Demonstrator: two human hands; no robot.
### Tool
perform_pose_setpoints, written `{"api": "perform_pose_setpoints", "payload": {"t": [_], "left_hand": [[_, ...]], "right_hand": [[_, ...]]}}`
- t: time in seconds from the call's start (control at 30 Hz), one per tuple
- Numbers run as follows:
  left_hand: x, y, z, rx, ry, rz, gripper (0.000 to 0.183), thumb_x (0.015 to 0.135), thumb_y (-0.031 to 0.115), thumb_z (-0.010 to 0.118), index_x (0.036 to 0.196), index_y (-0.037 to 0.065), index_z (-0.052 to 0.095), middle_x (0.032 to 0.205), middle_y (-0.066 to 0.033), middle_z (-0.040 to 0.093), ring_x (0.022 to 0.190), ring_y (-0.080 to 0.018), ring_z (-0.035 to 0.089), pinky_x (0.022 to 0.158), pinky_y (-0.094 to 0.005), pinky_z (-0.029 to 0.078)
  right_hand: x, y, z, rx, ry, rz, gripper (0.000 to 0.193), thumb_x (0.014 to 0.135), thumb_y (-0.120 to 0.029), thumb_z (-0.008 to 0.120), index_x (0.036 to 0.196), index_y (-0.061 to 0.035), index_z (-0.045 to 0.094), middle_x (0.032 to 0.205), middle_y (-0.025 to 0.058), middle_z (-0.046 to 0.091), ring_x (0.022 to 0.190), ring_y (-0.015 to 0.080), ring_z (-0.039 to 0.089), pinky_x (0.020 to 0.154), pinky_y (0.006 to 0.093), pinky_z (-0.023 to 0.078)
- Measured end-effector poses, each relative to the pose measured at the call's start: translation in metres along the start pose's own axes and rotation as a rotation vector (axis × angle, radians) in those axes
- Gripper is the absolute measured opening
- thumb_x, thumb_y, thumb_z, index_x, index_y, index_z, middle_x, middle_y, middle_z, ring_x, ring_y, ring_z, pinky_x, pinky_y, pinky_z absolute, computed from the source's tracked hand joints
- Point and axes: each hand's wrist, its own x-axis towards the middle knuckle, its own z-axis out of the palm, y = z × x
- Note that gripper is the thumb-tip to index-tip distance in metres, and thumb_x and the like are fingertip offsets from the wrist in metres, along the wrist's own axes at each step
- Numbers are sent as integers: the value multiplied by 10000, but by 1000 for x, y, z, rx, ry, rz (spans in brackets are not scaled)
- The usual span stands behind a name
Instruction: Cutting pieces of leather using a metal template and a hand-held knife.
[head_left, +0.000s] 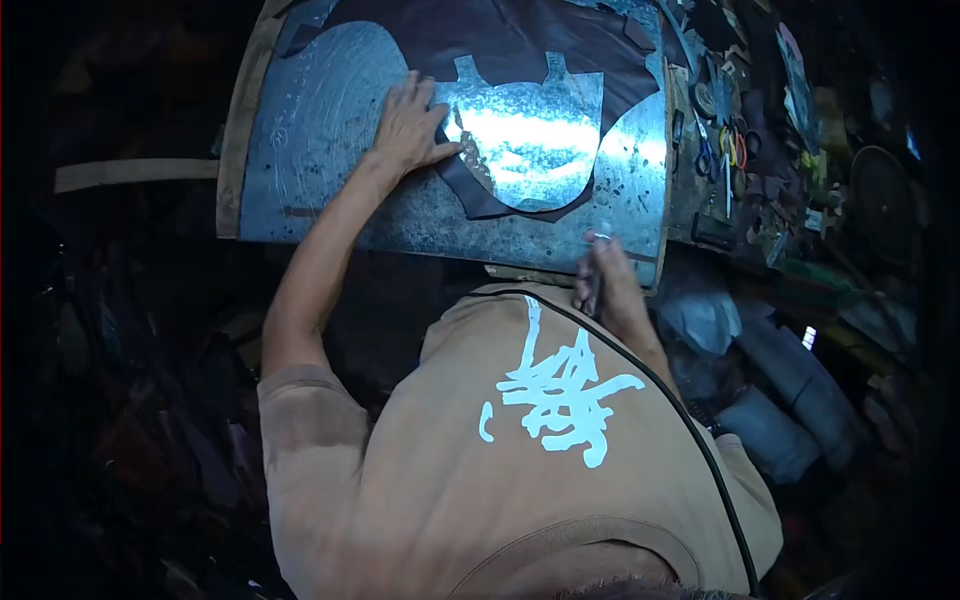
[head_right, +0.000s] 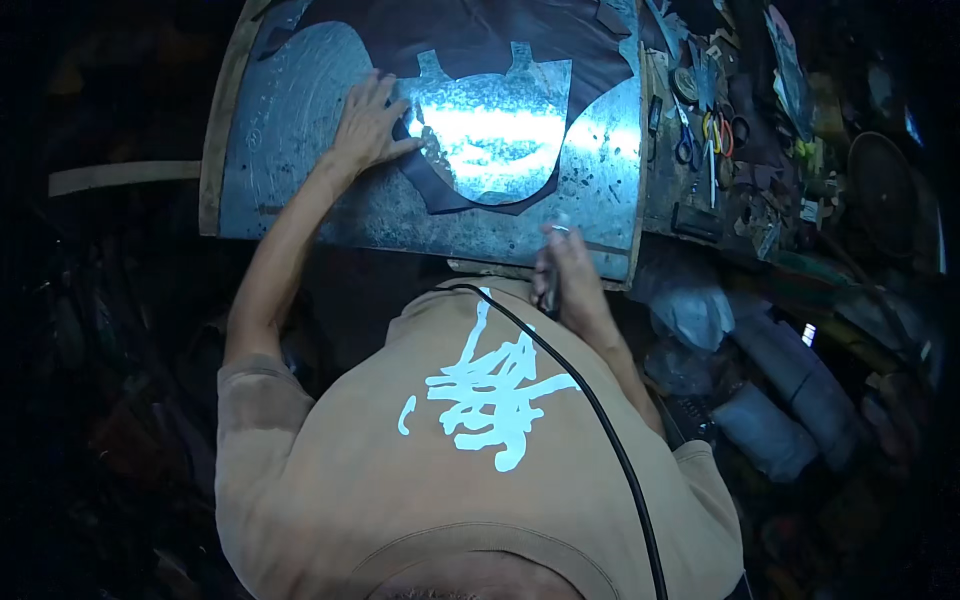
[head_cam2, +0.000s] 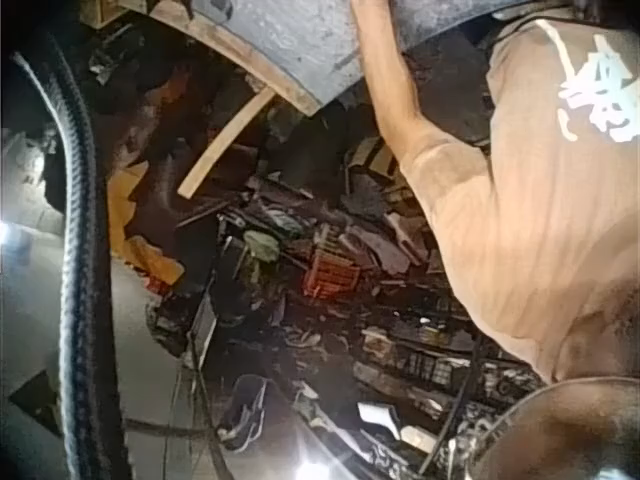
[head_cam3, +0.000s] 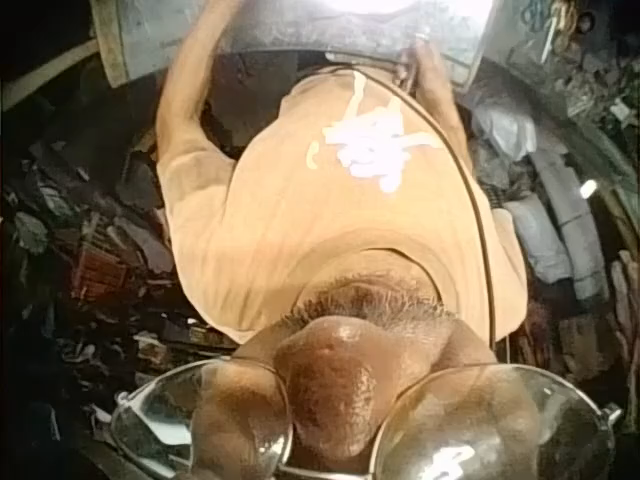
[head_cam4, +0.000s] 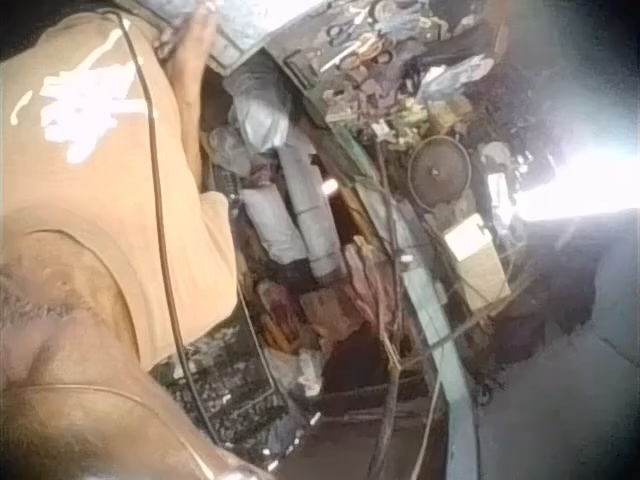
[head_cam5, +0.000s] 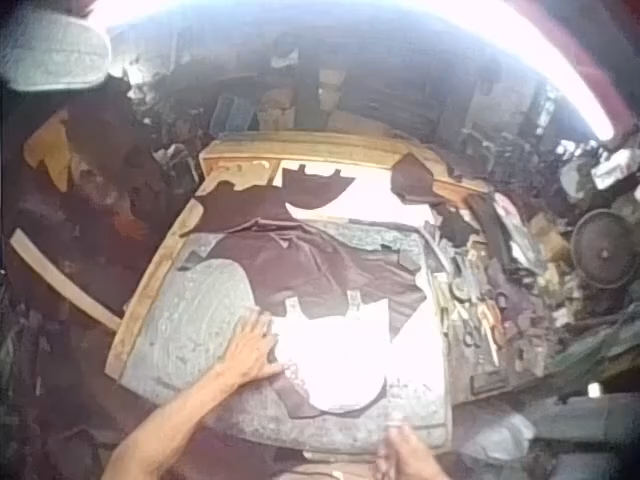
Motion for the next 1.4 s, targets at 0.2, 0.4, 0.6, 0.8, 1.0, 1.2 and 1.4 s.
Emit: {"api": "perform_pose_setpoints", "payload": {"t": [0.2, 0.4, 0.6, 0.8, 1.0, 1.2, 1.4], "left_hand": [[61, -14, -37, -192, -462, 259, 656, 779, 628, 649, 1166, 99, 684, 1299, -200, 588, 1188, -380, 569, 1030, -524, 410], [98, 6, -45, -665, -434, -29, 532, 786, 542, 667, 1032, 75, 731, 1100, -181, 695, 1071, -368, 642, 917, -505, 494], [139, -14, -16, -629, -440, 21, 522, 790, 531, 668, 1046, 79, 726, 1099, -180, 695, 1071, -367, 642, 916, -505, 495], [143, -17, -17, -555, -433, 90, 513, 793, 520, 669, 1060, 84, 721, 1098, -178, 696, 1071, -366, 642, 915, -505, 495], [153, -16, -15, -475, -442, 140, 505, 797, 509, 670, 1073, 88, 717, 1097, -177, 696, 1071, -365, 642, 914, -505, 496], [156, -15, -3, -391, -463, 193, 498, 800, 497, 671, 1087, 93, 712, 1096, -175, 697, 1071, -364, 642, 912, -505, 497], [152, -29, -4, -299, -467, 222, 491, 804, 486, 672, 1101, 97, 708, 1095, -174, 697, 1071, -363, 642, 911, -505, 498]], "right_hand": [[48, 0, 82, -1329, -171, -798, 469, 948, -163, 557, 1379, -15, 447, 1024, 202, 635, 867, 358, 634, 791, 444, 499], [171, -56, 176, -1558, 9, -896, 357, 902, -142, 567, 1247, -50, 580, 952, 251, 657, 879, 428, 633, 802, 497, 500], [218, -52, 206, -1641, 146, -957, 334, 904, -200, 538, 1206, -92, 632, 997, 229, 685, 926, 420, 653, 833, 490, 510], [233, -45, 210, -1733, 234, -969, 304, 899, -209, 536, 1168, -121, 646, 937, 236, 685, 889, 421, 664, 806, 507, 521], [239, -41, 207, -1754, 304, -1067, 307, 892, -197, 541, 1173, -125, 641, 902, 250, 676, 865, 425, 667, 778, 516, 532], [233, -41, 212, -1716, 285, -1024, 305, 887, -187, 549, 1172, -125, 638, 899, 244, 678, 857, 429, 665, 769, 513, 533], [220, -42, 208, -1719, 267, -959, 279, 887, -176, 549, 1132, -106, 661, 932, 240, 680, 872, 419, 665, 775, 509, 525]]}}
